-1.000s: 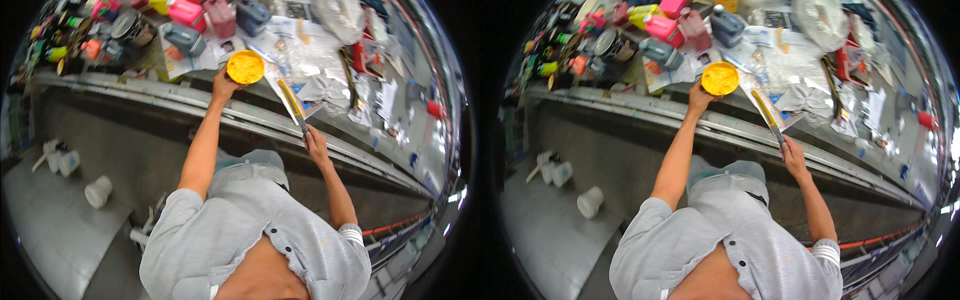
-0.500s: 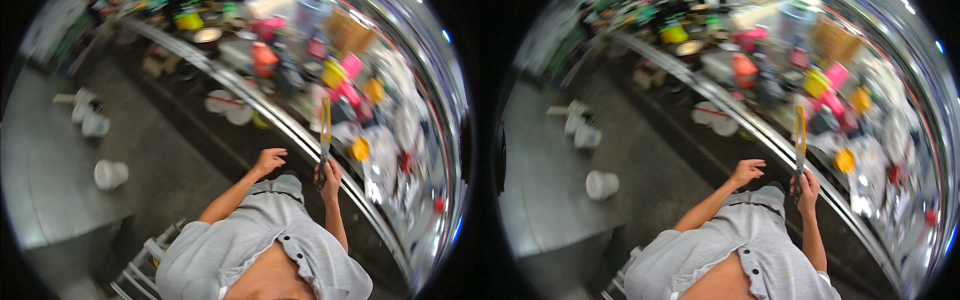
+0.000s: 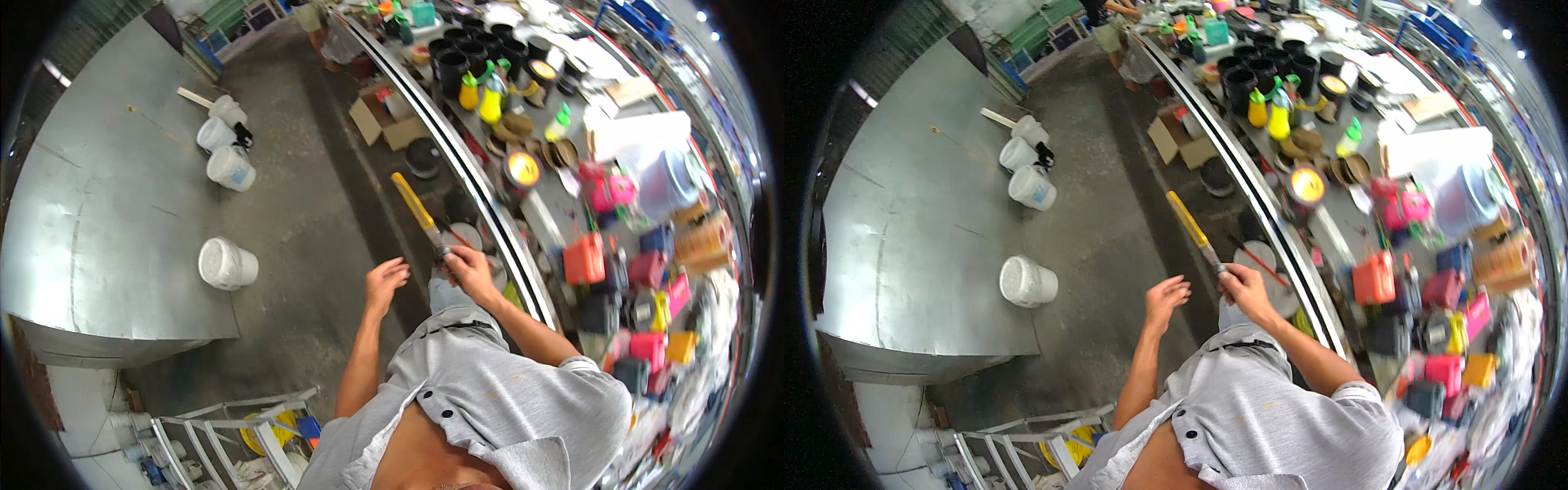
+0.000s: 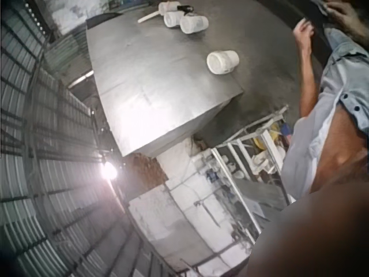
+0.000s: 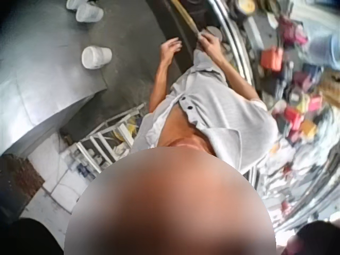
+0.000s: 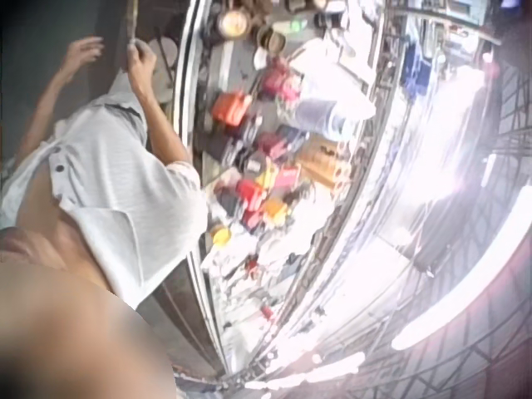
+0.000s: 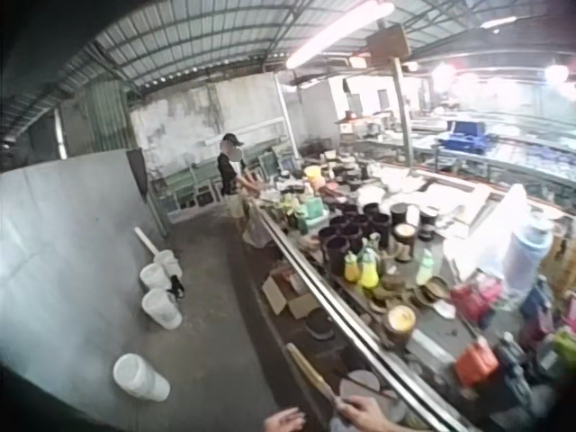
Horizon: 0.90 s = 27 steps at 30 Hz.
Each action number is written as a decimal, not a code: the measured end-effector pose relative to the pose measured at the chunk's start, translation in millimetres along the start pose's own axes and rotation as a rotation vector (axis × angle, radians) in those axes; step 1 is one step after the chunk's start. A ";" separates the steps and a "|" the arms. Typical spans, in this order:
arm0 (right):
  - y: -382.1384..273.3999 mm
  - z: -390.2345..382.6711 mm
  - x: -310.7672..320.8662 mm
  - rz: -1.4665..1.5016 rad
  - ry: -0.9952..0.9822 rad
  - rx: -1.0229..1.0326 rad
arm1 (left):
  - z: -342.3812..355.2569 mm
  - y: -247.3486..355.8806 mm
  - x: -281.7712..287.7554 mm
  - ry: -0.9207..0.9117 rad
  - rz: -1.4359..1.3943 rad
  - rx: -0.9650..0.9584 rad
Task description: The person compares a yellow paint sample card to a yellow container, then scoops white powder from a bucket into the container using a putty knife. They stir the mixture thoroughly, scrape the sides, and compare the mixed paint to the sample card again.
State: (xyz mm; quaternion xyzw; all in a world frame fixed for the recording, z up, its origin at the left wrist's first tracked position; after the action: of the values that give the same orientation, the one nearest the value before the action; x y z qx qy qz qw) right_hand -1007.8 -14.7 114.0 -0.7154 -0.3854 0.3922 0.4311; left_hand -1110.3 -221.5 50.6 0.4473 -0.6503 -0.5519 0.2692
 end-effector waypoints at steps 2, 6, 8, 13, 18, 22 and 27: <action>-29.0 65.1 -27.5 0.027 -0.128 0.056 | 27.5 11.4 46.4 0.189 0.014 0.028; -93.8 150.6 -55.6 0.171 -0.141 0.132 | 80.3 42.3 98.8 0.305 0.154 0.152; -113.9 184.5 -50.4 0.245 -0.086 0.152 | 122.0 48.8 109.4 0.274 0.186 0.205; -114.4 249.1 -13.8 0.344 0.137 0.041 | 292.4 73.3 100.4 0.043 0.328 0.323; -115.4 310.3 9.5 0.349 0.438 0.091 | 517.1 136.3 88.1 -0.112 0.511 0.116; -143.5 382.0 -1.1 0.268 0.584 0.204 | 745.6 231.5 82.2 -0.191 0.750 -0.340; -177.1 485.0 -57.0 0.331 0.849 0.243 | 1009.0 302.8 29.8 -0.317 1.006 -0.577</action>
State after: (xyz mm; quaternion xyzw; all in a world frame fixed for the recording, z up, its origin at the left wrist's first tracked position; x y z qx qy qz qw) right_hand -1501.4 145.7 134.3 -0.8086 -0.0071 0.1707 0.5631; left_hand -2061.5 230.7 88.4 -0.0943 -0.6382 -0.5710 0.5077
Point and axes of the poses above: each hand's wrist, its own z-axis towards the middle knuckle, its own x-axis out of the back of the hand, y = z × x, the point moved 2 cm from there along z, towards the middle knuckle, and after that the axes turned 5 degrees about -x, right-handed, at the moved point
